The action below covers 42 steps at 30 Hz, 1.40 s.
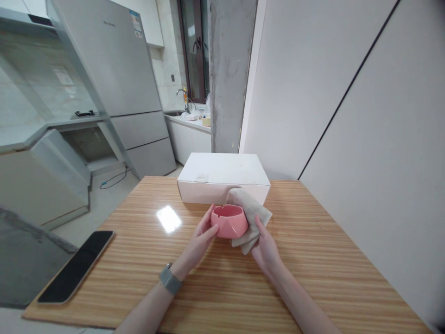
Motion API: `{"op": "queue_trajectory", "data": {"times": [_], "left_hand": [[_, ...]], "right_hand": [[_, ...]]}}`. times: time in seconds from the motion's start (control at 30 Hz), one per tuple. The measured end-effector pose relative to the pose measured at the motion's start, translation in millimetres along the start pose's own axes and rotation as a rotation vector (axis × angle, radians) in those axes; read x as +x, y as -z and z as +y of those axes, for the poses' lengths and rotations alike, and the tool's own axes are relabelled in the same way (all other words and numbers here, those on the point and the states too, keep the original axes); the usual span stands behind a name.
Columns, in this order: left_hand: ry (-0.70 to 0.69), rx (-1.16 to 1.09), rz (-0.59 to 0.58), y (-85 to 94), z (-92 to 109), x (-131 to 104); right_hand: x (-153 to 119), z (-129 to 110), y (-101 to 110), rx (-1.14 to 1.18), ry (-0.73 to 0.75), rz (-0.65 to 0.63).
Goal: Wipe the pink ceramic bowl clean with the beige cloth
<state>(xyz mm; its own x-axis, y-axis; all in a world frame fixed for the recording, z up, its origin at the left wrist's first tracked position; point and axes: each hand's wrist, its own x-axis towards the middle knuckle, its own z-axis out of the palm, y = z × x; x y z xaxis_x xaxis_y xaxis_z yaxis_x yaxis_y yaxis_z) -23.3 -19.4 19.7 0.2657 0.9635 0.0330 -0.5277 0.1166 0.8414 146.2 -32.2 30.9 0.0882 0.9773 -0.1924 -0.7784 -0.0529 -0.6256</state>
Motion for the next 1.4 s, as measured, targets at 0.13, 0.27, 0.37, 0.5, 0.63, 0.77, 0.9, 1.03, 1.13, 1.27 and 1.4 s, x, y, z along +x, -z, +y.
{"op": "queue_trajectory", "data": {"times": [0.13,0.27,0.37,0.5,0.63,0.77,0.9,1.03,1.13,1.27,1.4], "left_hand": [[-0.011,0.033,0.017,-2.1,7,-1],[-0.034,0.017,-0.040,-0.7,9,-1],[-0.068,-0.017,-0.037,-2.0,9,-3],[-0.072,-0.028,-0.084,-5.7,11,-6],[-0.093,0.020,-0.069,-4.2,9,-3],[-0.175,0.131,0.008,0.6,4,1],[-0.236,0.254,0.096,2.1,4,3],[-0.256,0.363,0.168,1.5,7,2],[-0.265,0.392,0.182,2.3,7,2],[-0.170,0.138,0.042,5.3,2,4],[-0.086,0.022,-0.030,7.3,1,5]], "right_hand": [[0,0,2,-0.008,-0.003,0.007],[-4,-1,-3,0.010,-0.036,0.027],[-9,-2,-9,0.023,-0.113,0.000],[-14,0,-12,0.013,-0.174,-0.044],[-13,2,-10,0.019,-0.173,-0.037],[-12,4,-10,0.009,-0.162,-0.052],[-11,8,-10,-0.002,-0.141,-0.034],[-12,11,-9,0.001,-0.173,-0.029],[-13,11,-10,0.006,-0.182,-0.013],[-12,7,-10,0.019,-0.159,0.032],[-9,1,-9,0.050,-0.121,0.017]]}}
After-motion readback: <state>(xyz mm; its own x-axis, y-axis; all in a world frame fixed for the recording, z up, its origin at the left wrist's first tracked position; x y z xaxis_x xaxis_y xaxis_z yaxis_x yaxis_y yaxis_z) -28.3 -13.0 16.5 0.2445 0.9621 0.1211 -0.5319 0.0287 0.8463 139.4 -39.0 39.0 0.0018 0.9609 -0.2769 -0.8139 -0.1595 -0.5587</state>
